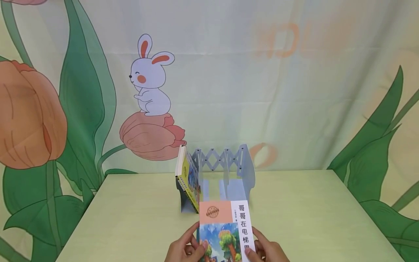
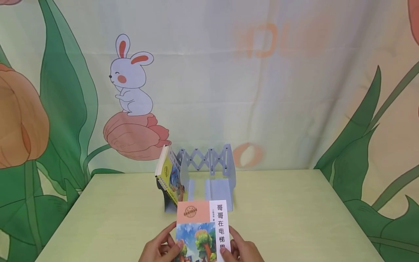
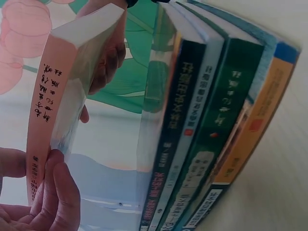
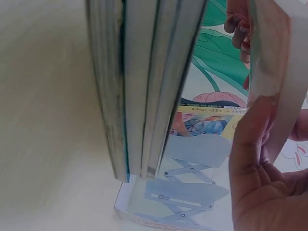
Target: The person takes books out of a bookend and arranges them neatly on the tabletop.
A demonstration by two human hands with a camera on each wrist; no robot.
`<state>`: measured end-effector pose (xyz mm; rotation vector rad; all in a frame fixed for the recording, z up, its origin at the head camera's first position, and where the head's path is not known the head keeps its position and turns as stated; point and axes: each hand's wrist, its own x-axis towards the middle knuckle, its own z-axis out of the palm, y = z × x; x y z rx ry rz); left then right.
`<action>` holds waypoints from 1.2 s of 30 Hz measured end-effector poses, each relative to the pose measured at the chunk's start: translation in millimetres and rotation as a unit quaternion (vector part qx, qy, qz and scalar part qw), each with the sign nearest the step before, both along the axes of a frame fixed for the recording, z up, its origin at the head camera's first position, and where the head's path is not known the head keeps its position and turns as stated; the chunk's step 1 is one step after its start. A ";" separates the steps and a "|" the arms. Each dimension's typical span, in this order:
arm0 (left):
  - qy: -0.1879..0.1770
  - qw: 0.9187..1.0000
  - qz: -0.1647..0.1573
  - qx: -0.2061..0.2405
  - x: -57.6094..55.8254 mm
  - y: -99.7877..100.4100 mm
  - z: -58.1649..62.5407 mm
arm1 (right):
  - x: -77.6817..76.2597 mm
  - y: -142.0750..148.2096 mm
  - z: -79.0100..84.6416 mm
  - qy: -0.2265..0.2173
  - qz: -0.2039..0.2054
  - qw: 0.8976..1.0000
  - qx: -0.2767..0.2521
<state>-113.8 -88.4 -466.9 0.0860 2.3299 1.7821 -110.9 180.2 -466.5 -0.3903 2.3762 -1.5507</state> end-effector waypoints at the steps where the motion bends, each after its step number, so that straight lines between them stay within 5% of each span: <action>1: -0.002 1.000 -0.002 -0.001 0.4 -0.2 -1.4 | 0.2 0.0 -1.8 0.004 0.004 1.000 0.005; 18: -0.016 1.000 -0.003 -0.010 6.7 0.2 -19.4 | -0.1 1.7 -28.1 0.024 0.032 0.997 0.065; 30: -0.012 1.000 -0.004 -0.027 5.8 -0.8 -31.8 | 3.5 0.8 -43.3 0.096 0.040 0.991 0.079; 36: -0.006 0.999 -0.006 -0.041 3.4 -1.6 -37.6 | -0.3 1.4 -45.9 0.062 0.041 0.994 0.084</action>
